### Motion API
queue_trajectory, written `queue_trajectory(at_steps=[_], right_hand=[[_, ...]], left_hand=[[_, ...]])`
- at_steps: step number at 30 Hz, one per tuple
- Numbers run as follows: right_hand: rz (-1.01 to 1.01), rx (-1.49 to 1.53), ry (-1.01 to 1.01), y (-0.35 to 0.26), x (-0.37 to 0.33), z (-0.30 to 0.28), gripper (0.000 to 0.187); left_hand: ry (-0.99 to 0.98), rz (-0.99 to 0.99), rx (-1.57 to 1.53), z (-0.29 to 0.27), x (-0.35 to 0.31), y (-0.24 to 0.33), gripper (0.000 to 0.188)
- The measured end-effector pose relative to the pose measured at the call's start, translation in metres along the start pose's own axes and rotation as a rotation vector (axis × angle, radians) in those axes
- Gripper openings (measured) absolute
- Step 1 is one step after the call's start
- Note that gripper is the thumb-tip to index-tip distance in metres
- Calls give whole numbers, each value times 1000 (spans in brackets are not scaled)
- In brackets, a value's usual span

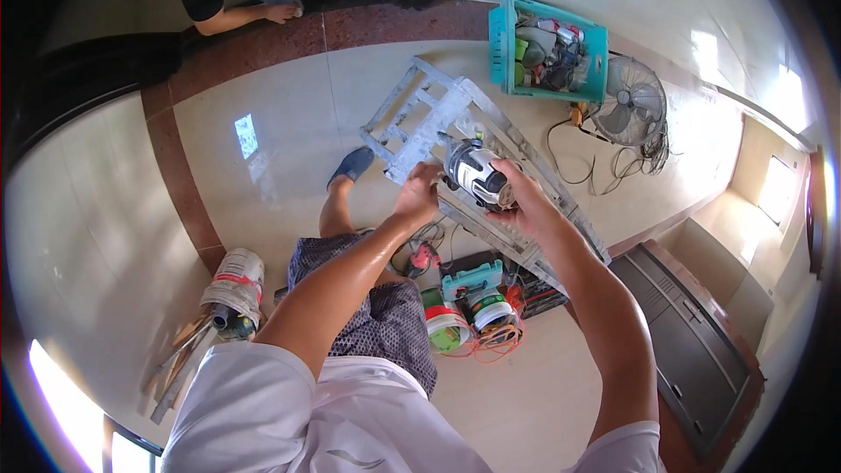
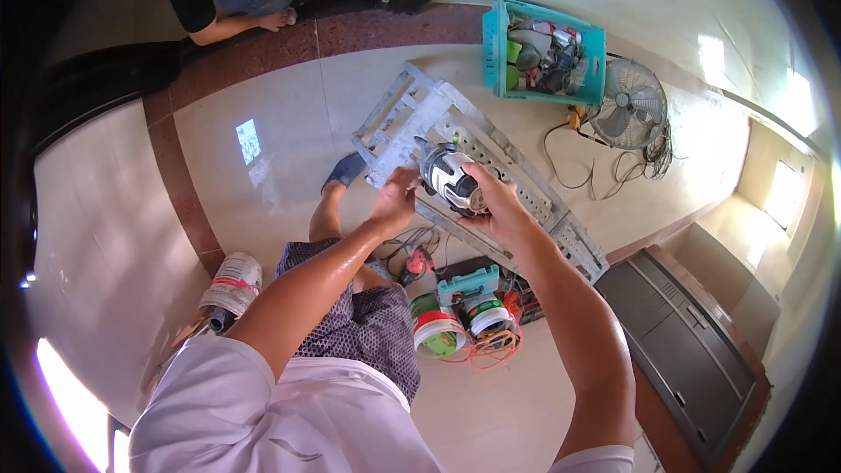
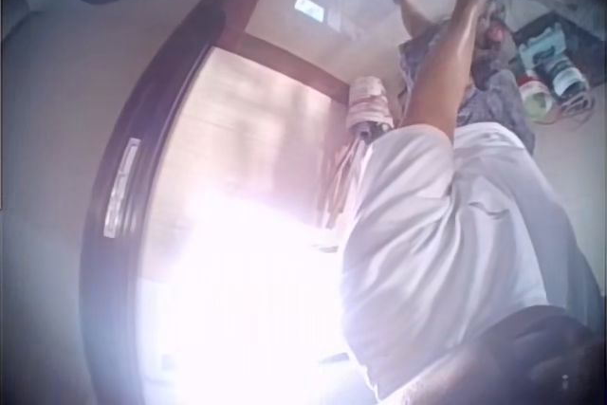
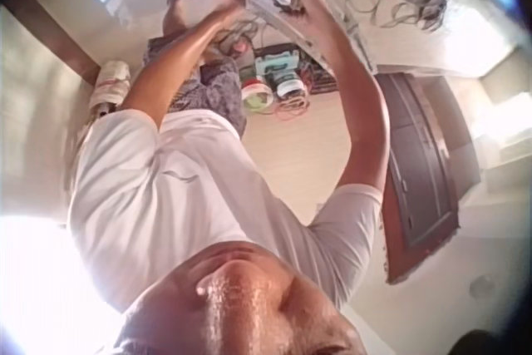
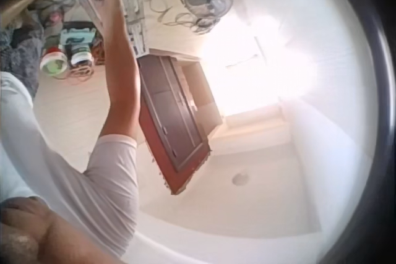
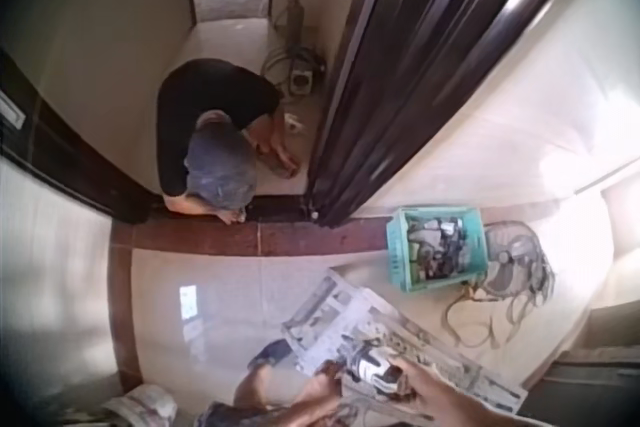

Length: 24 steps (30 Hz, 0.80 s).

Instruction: The person measures a door frame with a tape measure, then picks up an angle grinder from a crate and installs a grinding disc onto the tool.

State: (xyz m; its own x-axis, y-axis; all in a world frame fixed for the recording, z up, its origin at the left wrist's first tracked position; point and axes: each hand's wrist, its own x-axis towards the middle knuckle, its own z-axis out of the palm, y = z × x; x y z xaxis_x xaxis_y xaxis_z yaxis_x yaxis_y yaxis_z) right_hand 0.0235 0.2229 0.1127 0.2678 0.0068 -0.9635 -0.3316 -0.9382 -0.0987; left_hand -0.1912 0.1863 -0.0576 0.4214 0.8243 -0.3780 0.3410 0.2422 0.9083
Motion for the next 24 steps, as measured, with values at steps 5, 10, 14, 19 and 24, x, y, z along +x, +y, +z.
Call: queue_trajectory(at_steps=[5,10,14,19,24], right_hand=[[19,-39,-93,6,-40,-30,64],[42,77,-168,24,-87,-59,59],[67,130,-180,39,-98,-68,57],[48,357,-266,63,-103,-88,62],[53,550,-469,83,-105,-106,64]], left_hand=[[-166,-457,-863,-35,34,20,36],[-543,-267,-994,-64,45,67,33],[-562,-220,-808,-66,51,98,27],[-530,-208,-724,-67,44,130,45],[-634,-235,-682,-61,-14,79,48]])
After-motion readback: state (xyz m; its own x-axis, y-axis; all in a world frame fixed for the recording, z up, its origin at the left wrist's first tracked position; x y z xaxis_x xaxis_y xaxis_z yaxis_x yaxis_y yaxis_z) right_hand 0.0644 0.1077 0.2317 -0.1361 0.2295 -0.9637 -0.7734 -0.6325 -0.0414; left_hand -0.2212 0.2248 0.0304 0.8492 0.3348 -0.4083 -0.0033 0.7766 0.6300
